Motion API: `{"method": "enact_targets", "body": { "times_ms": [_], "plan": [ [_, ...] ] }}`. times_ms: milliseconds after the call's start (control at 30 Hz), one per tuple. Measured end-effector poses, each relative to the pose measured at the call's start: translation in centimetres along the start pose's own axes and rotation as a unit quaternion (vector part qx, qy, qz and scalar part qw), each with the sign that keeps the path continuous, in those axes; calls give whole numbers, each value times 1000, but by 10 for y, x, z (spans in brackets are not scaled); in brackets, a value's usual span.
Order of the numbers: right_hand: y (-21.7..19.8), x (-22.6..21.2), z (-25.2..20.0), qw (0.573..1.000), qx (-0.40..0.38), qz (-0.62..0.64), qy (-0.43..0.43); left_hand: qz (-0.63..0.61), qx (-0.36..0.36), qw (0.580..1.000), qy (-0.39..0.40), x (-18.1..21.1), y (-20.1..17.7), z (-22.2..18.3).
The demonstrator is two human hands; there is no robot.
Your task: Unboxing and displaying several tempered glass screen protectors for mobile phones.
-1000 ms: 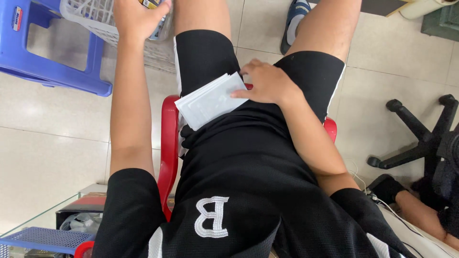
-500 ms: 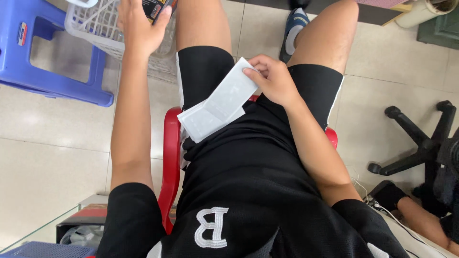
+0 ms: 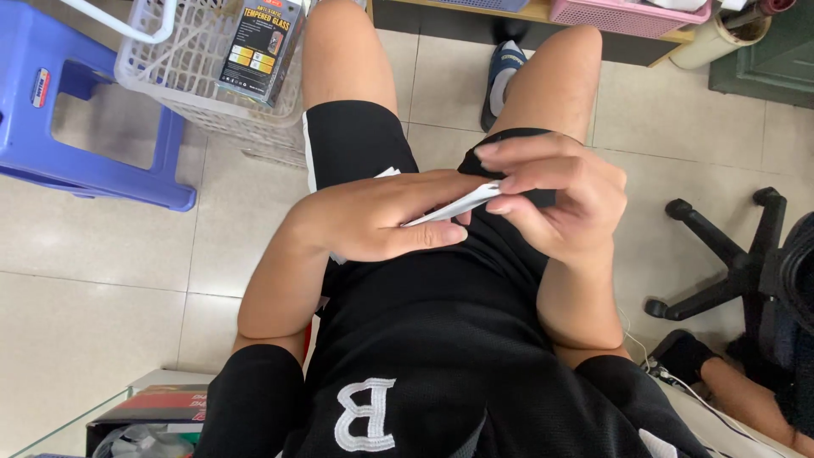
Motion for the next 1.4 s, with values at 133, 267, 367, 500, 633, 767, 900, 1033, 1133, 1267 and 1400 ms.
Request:
{"method": "enact_targets", "body": {
  "times_ms": [133,267,367,500,633,767,900,1033,1133,1267,1400],
  "plan": [
    [0,-25,3,990,-51,-82,-100,87,42,995,27,20,6,-5],
    [4,-31,8,984,-134,-90,-68,100,65,992,30,17,4,-17],
    [14,-22,2,972,-194,-95,-91,131,82,988,-14,8,4,-23],
    [22,-19,4,965,-227,-108,-73,198,132,969,-61,5,3,-25],
    [30,-24,0,947,-281,-84,-128,206,107,973,0,7,6,-26],
    [34,-25,-4,930,-339,-38,-140,207,88,974,29,13,7,-29],
    [38,-11,-10,930,-346,-27,-120,187,81,977,-59,1,6,-31],
    [41,-11,1,933,-348,-11,-93,166,79,980,-82,3,3,-31],
    [43,-15,6,936,-335,-47,-99,151,83,981,-86,-6,-5,-30],
    [41,-8,17,950,-293,-63,-93,81,43,990,-108,-18,-8,-27],
    [26,-4,11,957,-246,-115,-98,53,65,995,-60,-17,-10,-23]
  ]
}}
Point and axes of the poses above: each hand's wrist, its own z-axis towards the middle knuckle, its own y-axis out of the palm, x = y × z, the point moved 8 cm from there along z, towards the middle knuckle, and after that the axes turned 15 degrees about -z, right-handed, at the moved point
